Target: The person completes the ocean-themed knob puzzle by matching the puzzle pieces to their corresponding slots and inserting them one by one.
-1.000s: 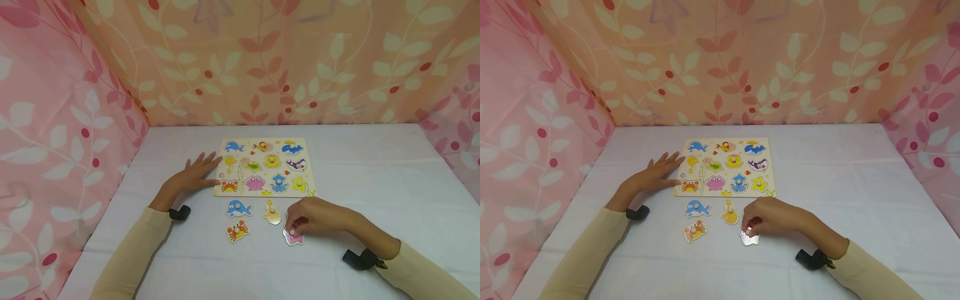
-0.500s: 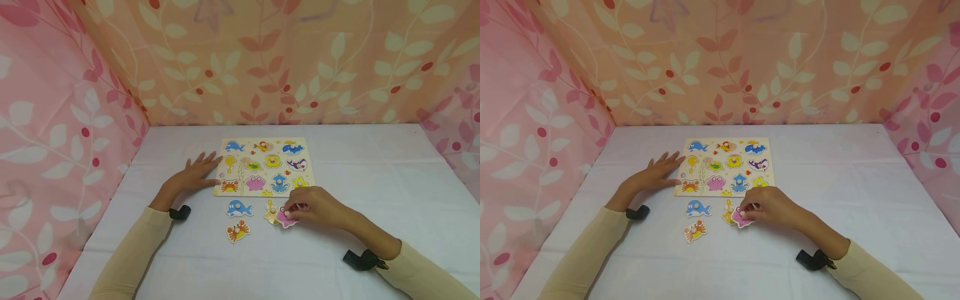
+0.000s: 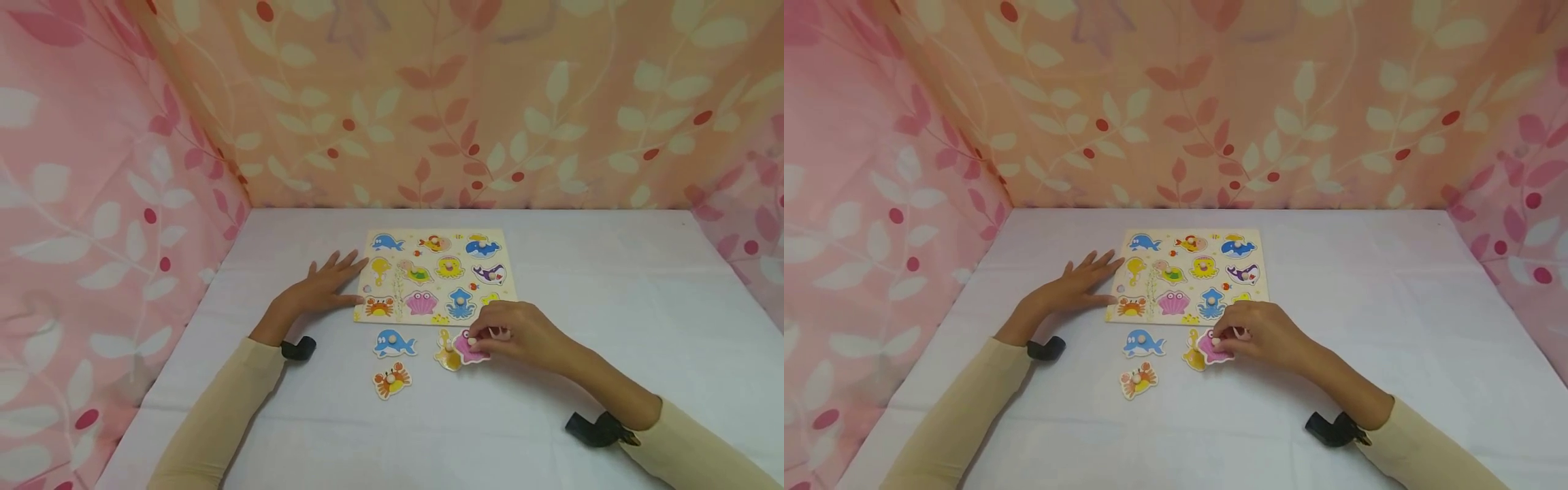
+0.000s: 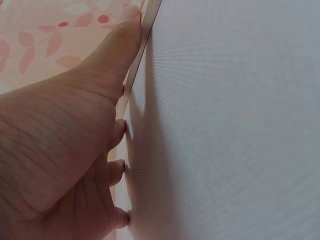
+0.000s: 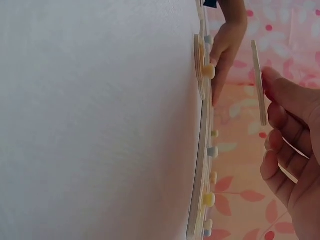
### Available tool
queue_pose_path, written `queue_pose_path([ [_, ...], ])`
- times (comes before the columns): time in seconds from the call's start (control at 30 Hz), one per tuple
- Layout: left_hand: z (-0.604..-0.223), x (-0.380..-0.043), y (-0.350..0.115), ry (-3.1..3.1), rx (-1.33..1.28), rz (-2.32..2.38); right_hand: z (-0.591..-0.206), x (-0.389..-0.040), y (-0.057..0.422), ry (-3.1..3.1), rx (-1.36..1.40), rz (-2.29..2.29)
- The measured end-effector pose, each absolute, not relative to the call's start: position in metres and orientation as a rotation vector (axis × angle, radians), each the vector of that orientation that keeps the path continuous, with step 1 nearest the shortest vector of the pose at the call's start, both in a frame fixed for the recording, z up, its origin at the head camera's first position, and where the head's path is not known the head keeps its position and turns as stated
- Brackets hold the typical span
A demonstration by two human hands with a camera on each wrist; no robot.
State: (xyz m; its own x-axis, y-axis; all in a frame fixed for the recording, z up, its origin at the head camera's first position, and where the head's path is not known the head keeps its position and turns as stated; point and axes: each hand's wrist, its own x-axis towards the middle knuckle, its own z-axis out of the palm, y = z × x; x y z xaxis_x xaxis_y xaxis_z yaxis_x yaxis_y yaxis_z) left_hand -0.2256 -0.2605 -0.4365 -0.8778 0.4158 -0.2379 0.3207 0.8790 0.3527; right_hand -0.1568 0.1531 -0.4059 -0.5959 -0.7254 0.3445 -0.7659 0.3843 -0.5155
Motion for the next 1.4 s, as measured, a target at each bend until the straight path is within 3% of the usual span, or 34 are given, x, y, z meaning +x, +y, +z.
queue_pose_path([
  [0.63,-0.440,-0.223,-0.259,2.766,0.549,0.431,-0.385,-0.166,0.136,-2.704,1.124,0.876],
  [1.4,-0.445,-0.227,-0.262,2.759,0.536,0.448,-0.383,-0.205,0.094,-2.835,1.128,0.878],
])
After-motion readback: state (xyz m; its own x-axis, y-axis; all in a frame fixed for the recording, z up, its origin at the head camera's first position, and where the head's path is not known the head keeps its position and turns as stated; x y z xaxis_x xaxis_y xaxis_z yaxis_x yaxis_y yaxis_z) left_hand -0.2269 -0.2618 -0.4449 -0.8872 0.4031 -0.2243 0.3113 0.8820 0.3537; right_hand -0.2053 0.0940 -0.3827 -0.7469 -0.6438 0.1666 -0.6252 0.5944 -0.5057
